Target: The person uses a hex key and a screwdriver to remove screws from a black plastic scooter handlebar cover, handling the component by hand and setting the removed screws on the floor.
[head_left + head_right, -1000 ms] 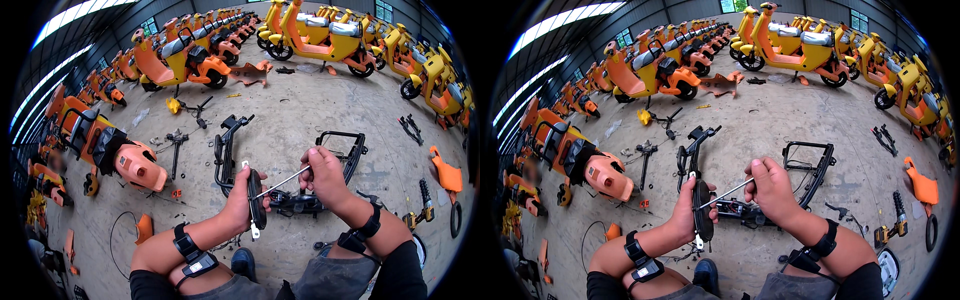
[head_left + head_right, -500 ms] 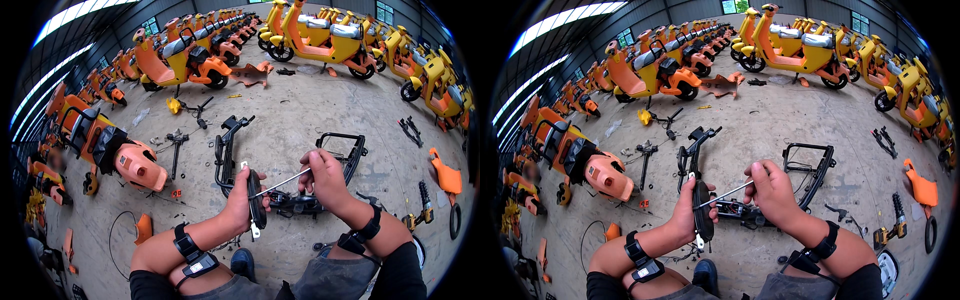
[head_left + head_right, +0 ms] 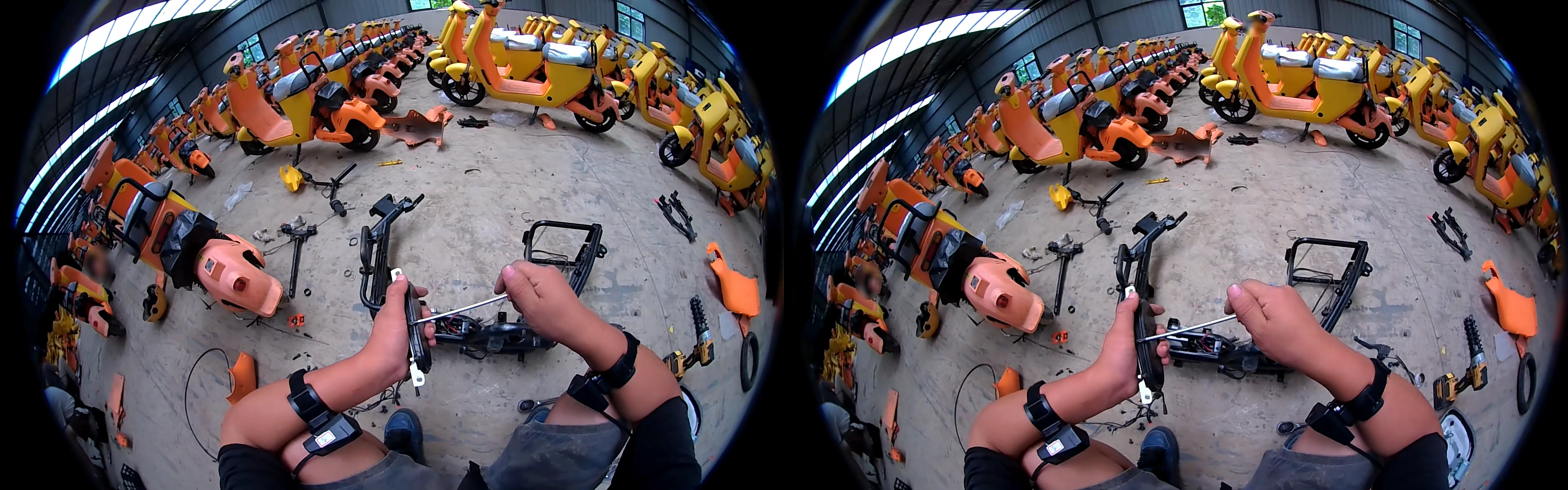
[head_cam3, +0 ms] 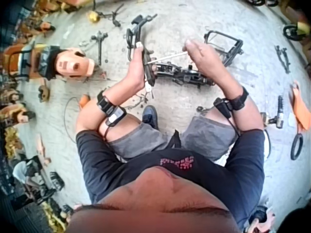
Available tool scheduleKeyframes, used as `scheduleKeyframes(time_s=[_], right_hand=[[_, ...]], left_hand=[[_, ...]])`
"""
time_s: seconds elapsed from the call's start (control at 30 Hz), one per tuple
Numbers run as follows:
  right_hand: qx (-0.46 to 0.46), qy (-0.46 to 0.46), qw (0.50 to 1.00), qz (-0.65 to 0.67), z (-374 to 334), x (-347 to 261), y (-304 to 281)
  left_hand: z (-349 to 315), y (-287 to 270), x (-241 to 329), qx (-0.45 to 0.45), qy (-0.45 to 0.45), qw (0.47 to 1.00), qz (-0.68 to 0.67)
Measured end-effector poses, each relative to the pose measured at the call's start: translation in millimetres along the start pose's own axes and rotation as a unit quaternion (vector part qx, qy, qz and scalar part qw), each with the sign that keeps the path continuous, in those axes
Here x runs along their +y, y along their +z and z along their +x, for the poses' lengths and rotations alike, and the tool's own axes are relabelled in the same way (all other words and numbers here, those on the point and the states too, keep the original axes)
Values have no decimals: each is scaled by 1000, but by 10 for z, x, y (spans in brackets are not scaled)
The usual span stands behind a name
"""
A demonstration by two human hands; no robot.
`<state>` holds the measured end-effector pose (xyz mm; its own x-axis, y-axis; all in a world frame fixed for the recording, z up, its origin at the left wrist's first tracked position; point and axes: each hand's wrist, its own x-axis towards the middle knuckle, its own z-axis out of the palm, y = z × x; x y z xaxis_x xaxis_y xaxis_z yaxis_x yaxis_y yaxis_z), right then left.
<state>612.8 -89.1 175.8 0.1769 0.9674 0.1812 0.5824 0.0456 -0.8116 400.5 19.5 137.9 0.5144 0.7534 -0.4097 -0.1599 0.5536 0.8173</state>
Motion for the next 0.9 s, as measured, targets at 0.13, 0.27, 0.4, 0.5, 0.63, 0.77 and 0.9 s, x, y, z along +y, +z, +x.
scheduleKeyframes(time_s=[0.13,0.27,0.4,0.5,0.63,0.77,0.9], right_hand=[[5,-47,998,34,-20,-9,24],[-9,-79,994,78,-36,67,35],[15,-178,984,24,-63,39,13],[43,-267,962,-36,-61,33,-4],[23,-306,949,-75,-74,-5,-56],[39,-424,896,-127,-43,-51,-39],[18,-386,918,-93,-66,-130,-15]], left_hand=[[-2,-8,-10,-6,-32,999,-18],[-16,-1,25,-15,-18,999,-22],[-48,-2,65,-34,5,999,-23],[-56,3,91,-53,4,998,-27],[-72,3,120,-66,-12,997,-32],[23,-76,87,-97,-133,984,-65],[71,-92,11,-98,-173,978,-61]])
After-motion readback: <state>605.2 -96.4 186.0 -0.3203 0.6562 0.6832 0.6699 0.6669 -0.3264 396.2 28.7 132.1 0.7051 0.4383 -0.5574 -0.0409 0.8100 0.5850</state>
